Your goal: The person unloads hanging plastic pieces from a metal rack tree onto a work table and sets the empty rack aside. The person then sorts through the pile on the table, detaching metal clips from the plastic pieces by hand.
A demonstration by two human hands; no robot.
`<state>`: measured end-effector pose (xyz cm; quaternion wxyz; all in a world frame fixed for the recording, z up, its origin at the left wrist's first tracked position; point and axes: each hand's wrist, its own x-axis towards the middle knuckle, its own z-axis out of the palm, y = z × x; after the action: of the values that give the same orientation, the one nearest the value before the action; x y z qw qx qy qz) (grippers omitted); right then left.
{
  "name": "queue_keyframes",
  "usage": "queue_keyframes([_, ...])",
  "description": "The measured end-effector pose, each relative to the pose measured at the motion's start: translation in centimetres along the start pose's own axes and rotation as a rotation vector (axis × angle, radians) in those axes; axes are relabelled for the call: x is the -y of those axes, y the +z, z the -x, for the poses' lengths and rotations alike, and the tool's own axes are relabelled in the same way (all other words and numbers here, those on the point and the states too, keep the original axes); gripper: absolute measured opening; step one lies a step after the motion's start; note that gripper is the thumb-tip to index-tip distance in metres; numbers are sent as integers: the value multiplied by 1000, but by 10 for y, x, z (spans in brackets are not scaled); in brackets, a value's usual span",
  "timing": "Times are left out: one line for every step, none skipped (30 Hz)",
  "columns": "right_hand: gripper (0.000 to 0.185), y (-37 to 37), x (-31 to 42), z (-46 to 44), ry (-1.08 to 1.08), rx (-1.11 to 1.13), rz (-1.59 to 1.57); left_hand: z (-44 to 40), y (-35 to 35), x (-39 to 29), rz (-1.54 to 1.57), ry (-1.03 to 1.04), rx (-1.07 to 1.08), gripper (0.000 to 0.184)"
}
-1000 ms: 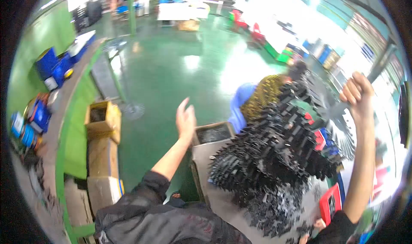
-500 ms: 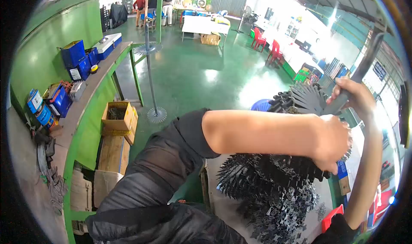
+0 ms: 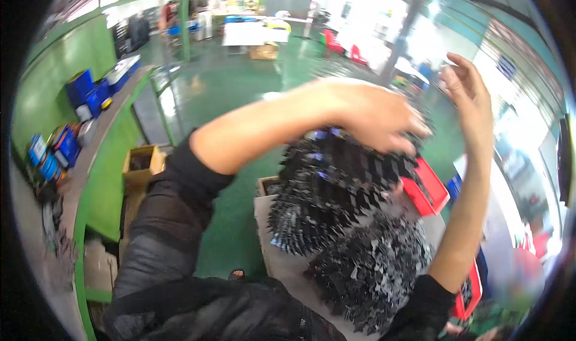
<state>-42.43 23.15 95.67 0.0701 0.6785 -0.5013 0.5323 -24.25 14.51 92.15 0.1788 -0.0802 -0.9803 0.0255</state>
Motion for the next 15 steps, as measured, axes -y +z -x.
queue_keyframes([35,-7,-5,19,-10,-142,-12,1,-2,1,4,-11,-5,50])
queue_keyframes([32,-10,-6,41,20,-205,-161,1,-4,2,3,-28,-7,49])
queue_keyframes([29,-13,-7,63,31,-263,-195,2,-6,5,14,-6,-9,49])
queue_keyframes([26,-12,-14,81,55,-326,-212,2,-6,8,22,10,-14,49])
queue_keyframes([19,-8,-23,95,96,-396,-168,2,-7,6,21,2,-4,49])
queue_keyframes([14,-3,-29,106,70,-412,-182,2,-10,4,16,-11,9,49])
queue_keyframes([9,5,-33,114,56,-433,-253,2,-13,2,2,-29,21,49])
queue_keyframes([7,10,-29,118,67,-436,-137,2,-13,1,3,-40,23,49])
queue_keyframes([7,16,-28,119,15,-430,-93,3,-13,1,1,-50,24,49])
queue_keyframes([7,21,-27,119,-38,-423,-47,3,-13,0,-2,-61,23,49])
queue_keyframes([9,26,-24,118,-32,-417,5,2,-15,-2,5,-72,35,49])
queue_keyframes([10,31,-20,117,-26,-411,57,1,-16,-5,22,-69,42,50])
queue_keyframes([12,36,-18,116,-19,-414,49,1,-17,-7,39,-66,48,50])
queue_keyframes([12,39,-16,116,9,-408,73,1,-18,-7,56,-66,54,50])
queue_keyframes([12,41,-17,116,9,-424,75,2,-17,-6,58,-50,50,50])
